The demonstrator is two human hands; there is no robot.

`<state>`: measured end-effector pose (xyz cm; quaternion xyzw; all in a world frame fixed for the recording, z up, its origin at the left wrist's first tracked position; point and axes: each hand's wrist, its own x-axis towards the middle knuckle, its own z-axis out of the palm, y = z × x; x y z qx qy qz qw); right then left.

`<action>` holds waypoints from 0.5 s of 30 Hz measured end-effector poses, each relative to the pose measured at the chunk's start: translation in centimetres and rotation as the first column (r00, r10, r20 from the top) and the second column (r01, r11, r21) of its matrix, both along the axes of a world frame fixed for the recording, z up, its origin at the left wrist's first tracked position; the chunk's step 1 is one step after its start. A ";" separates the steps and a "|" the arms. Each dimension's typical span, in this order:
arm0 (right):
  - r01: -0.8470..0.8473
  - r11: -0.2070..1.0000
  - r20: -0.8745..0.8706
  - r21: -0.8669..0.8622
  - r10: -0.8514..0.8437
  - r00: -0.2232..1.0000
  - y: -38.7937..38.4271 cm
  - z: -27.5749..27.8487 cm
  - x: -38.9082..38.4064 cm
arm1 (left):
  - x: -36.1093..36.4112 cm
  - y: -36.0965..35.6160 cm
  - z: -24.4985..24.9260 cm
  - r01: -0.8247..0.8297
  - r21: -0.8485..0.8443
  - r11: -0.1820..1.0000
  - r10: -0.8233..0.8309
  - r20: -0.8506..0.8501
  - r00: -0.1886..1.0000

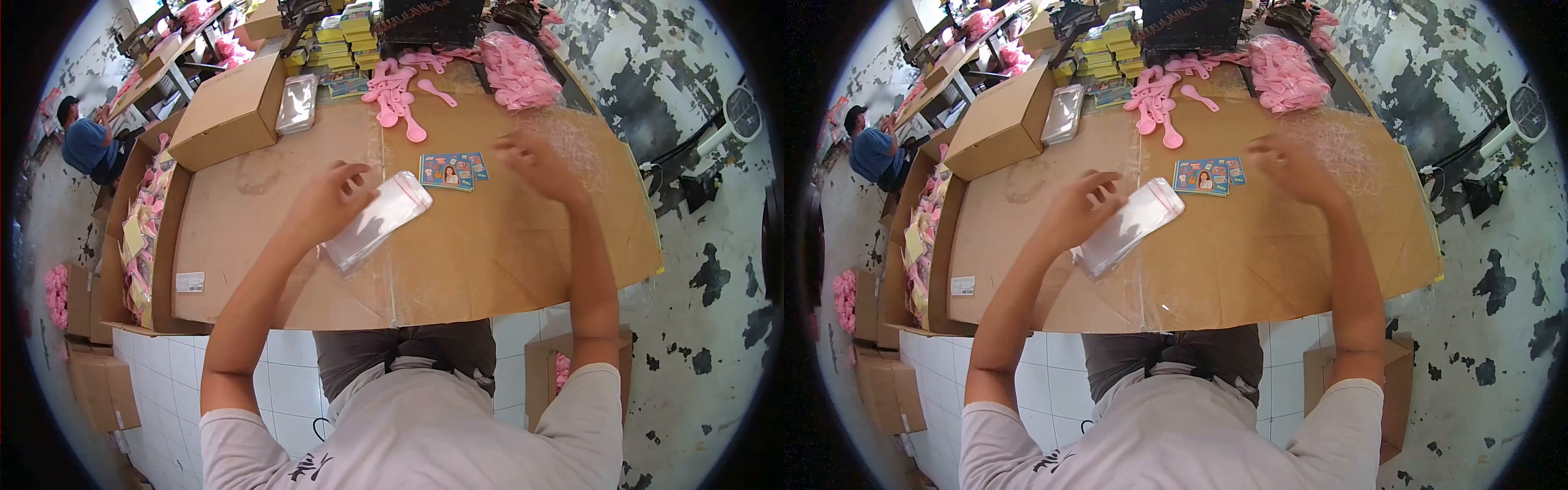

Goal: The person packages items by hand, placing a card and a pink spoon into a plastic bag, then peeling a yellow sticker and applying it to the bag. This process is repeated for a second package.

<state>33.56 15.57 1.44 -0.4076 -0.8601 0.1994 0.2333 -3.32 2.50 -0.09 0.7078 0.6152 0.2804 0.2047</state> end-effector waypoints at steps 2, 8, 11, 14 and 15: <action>-0.120 0.984 0.071 0.130 0.111 0.991 0.1 -2.4 -2.8 | 1.7 1.1 -0.5 -0.022 -0.061 0.998 0.008 -0.221 0.975; -0.088 0.988 0.095 0.127 0.076 0.993 0.6 -3.6 -6.2 | 1.1 1.5 -3.1 -0.063 -0.059 0.996 0.070 0.134 0.989; -0.043 0.986 0.004 0.158 0.043 0.999 0.9 -3.2 -6.8 | 0.3 1.7 -4.1 -0.057 -0.095 0.994 0.084 0.317 0.945; -0.030 0.986 -0.068 0.165 0.042 0.997 0.4 -2.4 -7.3 | 0.3 1.7 -3.8 -0.064 -0.086 0.994 0.095 0.425 0.900; -0.048 0.997 -0.120 0.065 0.056 0.991 -0.5 -1.3 -7.7 | 0.2 1.8 -3.9 -0.055 -0.096 0.994 0.092 0.452 0.887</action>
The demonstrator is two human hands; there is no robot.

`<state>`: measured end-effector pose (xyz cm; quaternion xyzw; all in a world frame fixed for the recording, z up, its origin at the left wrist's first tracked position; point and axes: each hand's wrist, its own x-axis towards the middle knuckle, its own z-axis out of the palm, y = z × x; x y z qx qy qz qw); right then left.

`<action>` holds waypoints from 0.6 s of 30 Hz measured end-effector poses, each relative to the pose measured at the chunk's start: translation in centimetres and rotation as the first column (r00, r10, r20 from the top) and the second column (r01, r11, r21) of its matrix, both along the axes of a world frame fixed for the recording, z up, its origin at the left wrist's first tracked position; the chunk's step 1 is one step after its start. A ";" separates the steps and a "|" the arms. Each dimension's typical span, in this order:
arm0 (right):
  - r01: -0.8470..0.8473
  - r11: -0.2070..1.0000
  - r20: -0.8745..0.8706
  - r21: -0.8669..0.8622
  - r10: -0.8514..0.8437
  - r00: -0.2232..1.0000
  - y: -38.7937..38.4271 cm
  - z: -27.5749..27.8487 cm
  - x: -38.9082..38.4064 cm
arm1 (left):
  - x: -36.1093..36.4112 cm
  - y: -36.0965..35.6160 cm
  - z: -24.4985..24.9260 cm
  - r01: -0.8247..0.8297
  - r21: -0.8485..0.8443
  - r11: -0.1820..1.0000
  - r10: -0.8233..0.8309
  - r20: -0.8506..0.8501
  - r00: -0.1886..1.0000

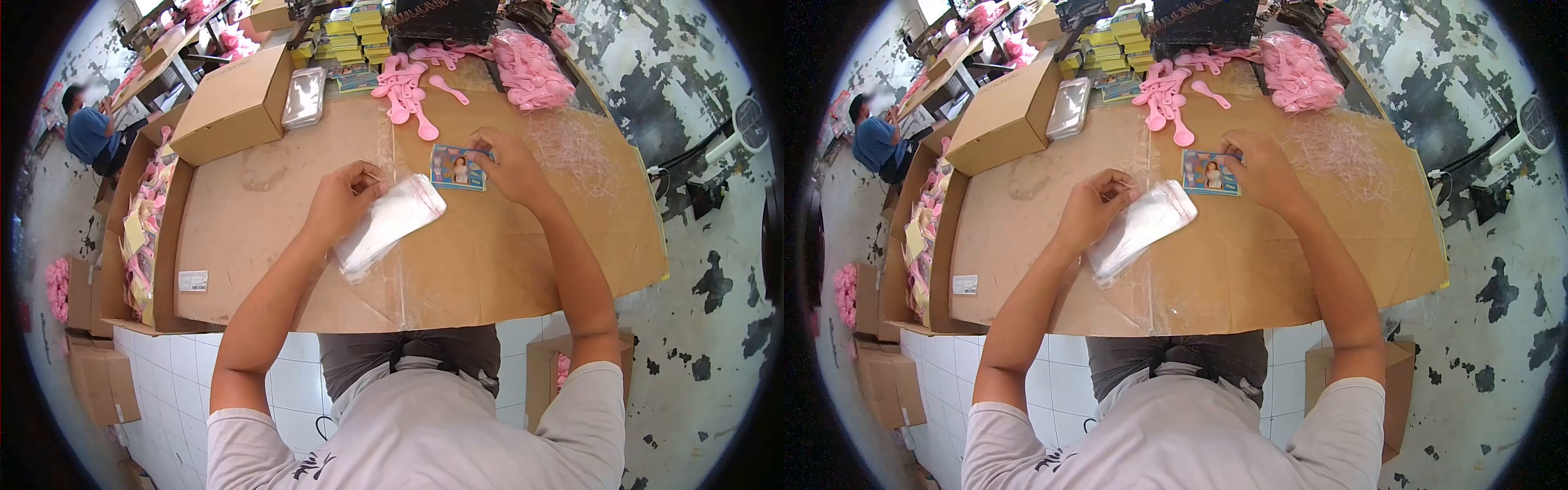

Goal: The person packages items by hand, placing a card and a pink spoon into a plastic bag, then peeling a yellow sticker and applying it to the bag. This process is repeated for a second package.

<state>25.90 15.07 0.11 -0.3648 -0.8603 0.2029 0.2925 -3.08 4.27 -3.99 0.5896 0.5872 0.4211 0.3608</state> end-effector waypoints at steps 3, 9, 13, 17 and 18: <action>-0.031 0.998 -0.057 -0.048 0.029 0.998 -1.7 1.6 -0.8 | -0.1 -0.1 0.0 0.018 0.000 1.000 -0.018 0.000 1.000; 0.056 0.997 -0.324 -0.059 -0.072 0.943 -2.5 -0.6 -2.3 | 0.3 -0.2 0.2 0.125 0.352 0.928 -0.093 -0.107 0.990; -0.107 0.942 -0.582 -0.317 -0.104 0.807 -2.7 -2.8 -3.1 | 0.7 -0.4 0.1 0.163 0.127 0.978 -0.188 0.225 0.956; -0.096 0.972 -0.385 -0.214 0.007 0.923 -2.8 -3.0 -2.5 | 0.8 -0.5 0.1 0.231 -0.023 0.973 -0.216 0.264 0.940; -0.086 0.991 -0.227 -0.098 0.062 0.972 -3.0 -2.1 -1.9 | 0.7 -0.5 0.2 0.242 -0.036 0.970 -0.221 0.298 0.929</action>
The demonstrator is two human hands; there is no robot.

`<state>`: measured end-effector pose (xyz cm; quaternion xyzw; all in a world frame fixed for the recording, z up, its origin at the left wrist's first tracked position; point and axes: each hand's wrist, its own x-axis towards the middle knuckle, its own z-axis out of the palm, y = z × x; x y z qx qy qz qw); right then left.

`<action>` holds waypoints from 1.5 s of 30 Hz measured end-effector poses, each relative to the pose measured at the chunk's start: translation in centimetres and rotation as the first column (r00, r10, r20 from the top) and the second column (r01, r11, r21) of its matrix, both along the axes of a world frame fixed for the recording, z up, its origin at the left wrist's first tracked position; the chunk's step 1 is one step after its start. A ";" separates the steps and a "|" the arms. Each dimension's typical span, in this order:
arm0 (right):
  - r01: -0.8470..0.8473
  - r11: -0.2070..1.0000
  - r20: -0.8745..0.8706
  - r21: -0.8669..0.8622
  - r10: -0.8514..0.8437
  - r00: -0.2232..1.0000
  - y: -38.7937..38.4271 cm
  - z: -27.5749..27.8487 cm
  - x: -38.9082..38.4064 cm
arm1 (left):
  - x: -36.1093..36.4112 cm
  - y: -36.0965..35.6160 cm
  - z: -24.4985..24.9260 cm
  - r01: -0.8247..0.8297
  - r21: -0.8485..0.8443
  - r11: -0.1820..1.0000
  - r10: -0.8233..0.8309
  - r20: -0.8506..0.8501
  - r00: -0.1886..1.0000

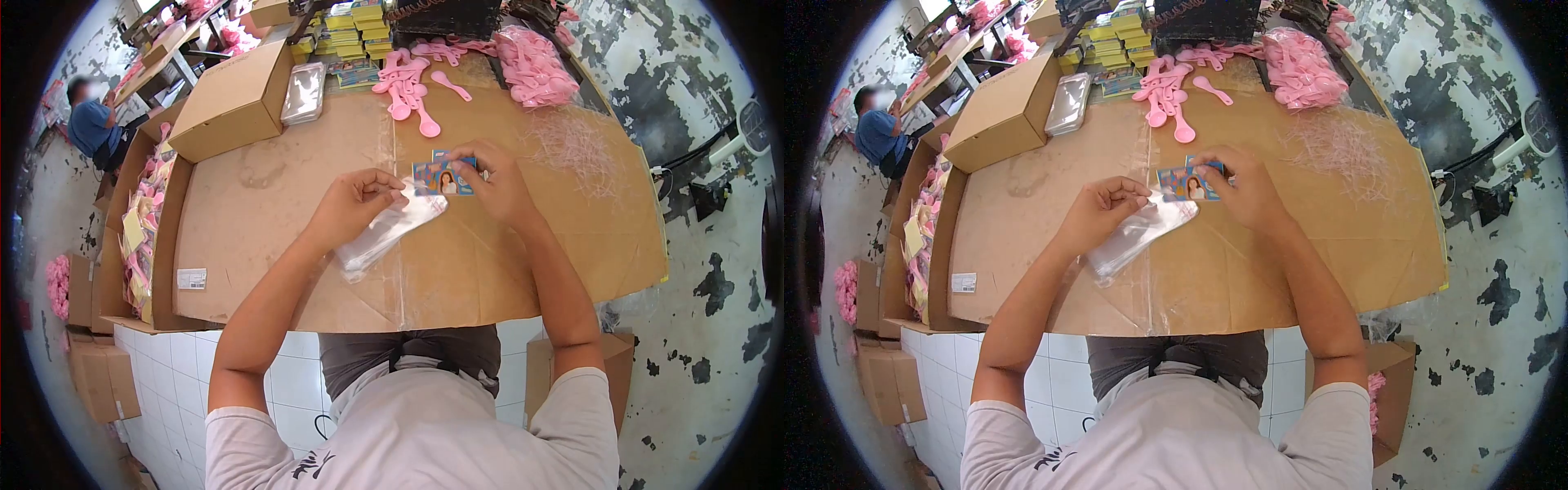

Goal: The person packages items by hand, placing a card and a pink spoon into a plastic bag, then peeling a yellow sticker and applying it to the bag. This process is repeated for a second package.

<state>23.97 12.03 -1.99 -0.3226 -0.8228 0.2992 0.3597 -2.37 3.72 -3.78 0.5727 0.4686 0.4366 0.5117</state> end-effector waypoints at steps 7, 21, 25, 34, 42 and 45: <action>0.096 0.994 -0.031 0.049 -0.095 0.995 -0.9 0.9 0.0 | 0.1 -0.2 0.8 -0.019 -0.034 0.999 0.021 0.062 0.998; 0.143 0.988 -0.241 0.053 -0.126 0.962 -0.9 0.1 -0.9 | 0.8 -0.4 0.5 -0.032 0.027 0.999 0.029 0.074 0.997; 0.067 0.998 -0.323 0.019 -0.057 0.945 -0.6 -0.4 -0.8 | 0.8 -0.4 0.7 -0.033 0.033 0.999 0.029 0.094 0.995; -0.163 0.983 0.032 0.084 0.161 0.986 -1.9 1.1 -1.2 | 1.4 -0.9 0.4 0.049 0.100 0.994 -0.054 0.041 0.998; -0.159 0.915 -0.411 -0.372 -0.008 0.911 -2.6 -0.8 -3.1 | 2.0 -1.0 0.2 -0.009 0.136 0.991 -0.007 0.112 0.994; -0.175 0.939 -0.280 -0.296 0.090 0.956 -2.4 -1.2 -2.5 | 1.6 -1.0 0.9 -0.055 0.097 0.994 0.046 0.097 0.994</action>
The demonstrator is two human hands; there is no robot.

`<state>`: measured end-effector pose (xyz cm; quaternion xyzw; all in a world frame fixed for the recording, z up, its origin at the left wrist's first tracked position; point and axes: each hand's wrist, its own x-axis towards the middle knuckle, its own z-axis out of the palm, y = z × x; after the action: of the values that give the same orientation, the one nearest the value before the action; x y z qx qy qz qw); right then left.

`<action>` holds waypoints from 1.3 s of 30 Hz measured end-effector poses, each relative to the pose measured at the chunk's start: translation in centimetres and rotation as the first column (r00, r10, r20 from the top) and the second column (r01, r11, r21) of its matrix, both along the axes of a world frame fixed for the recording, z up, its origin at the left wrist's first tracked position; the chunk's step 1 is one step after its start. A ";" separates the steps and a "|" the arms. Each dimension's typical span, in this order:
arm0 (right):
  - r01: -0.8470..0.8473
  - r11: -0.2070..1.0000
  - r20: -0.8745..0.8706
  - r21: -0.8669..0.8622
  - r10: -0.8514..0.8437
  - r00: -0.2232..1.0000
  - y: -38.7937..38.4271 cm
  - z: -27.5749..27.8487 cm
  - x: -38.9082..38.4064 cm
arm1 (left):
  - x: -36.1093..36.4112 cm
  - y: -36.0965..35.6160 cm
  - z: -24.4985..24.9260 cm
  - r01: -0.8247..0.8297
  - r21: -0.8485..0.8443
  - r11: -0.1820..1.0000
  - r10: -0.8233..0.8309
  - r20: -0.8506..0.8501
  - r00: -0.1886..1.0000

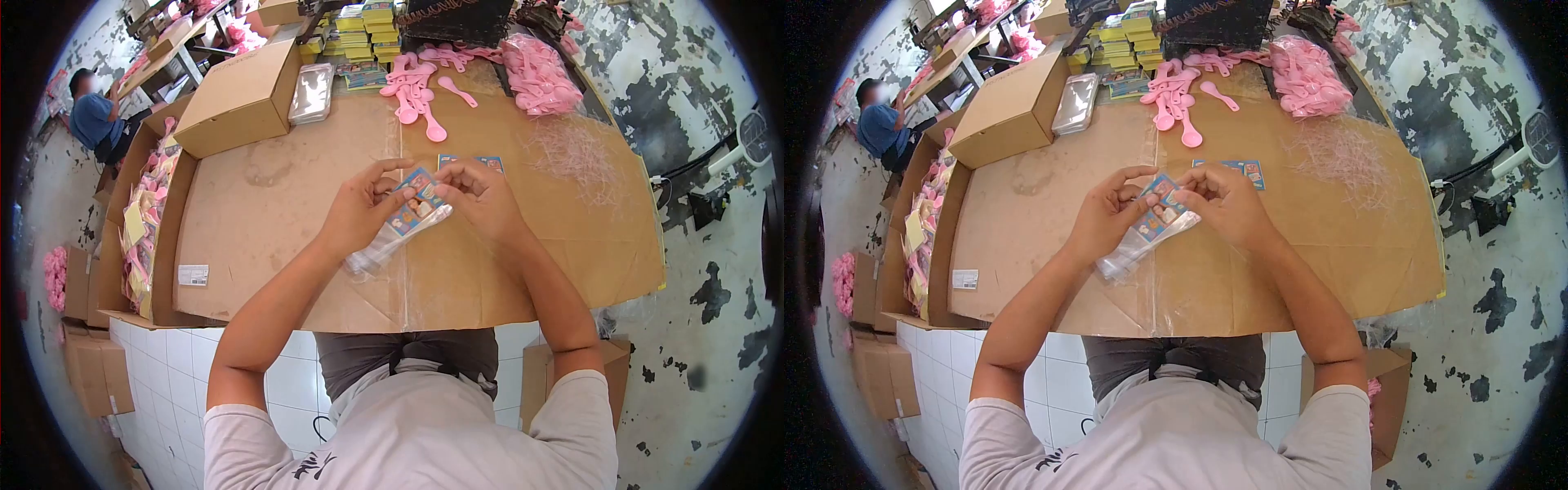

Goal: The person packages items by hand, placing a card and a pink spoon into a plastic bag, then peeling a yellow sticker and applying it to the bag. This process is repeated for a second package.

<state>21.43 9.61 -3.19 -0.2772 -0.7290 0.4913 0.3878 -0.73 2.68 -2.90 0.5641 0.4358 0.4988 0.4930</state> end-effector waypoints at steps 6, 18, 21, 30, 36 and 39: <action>-0.261 0.944 0.172 0.203 0.228 0.958 0.1 0.8 0.0 | -0.2 0.1 -0.7 0.028 0.015 1.000 -0.027 -0.024 0.999; -0.165 0.691 0.534 0.704 -0.362 0.764 18.5 0.2 -7.5 | -0.7 0.6 -2.2 0.059 -0.044 0.997 -0.062 -0.071 0.996; -0.068 0.760 0.573 0.646 -0.425 0.701 23.2 -1.2 -12.2 | -0.7 0.4 -2.1 0.073 -0.045 0.996 -0.076 -0.053 0.996; -0.103 0.808 0.698 0.581 -0.429 0.573 24.8 -2.2 -11.4 | -0.9 0.7 -2.3 0.080 -0.052 0.995 -0.088 -0.178 0.980; -0.100 0.804 0.644 0.587 -0.388 0.659 20.0 -2.8 -7.4 | -0.7 0.7 -2.6 0.060 -0.001 0.998 -0.060 -0.161 0.985; -0.178 0.789 0.576 0.588 -0.255 0.777 19.3 -3.4 -5.4 | -0.7 0.5 -1.8 0.085 -0.070 0.994 -0.096 -0.173 0.980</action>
<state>15.99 28.88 -6.58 -0.2992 -0.9277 0.0976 0.2007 -1.43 3.16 -4.70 0.6096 0.4669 0.4104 0.4919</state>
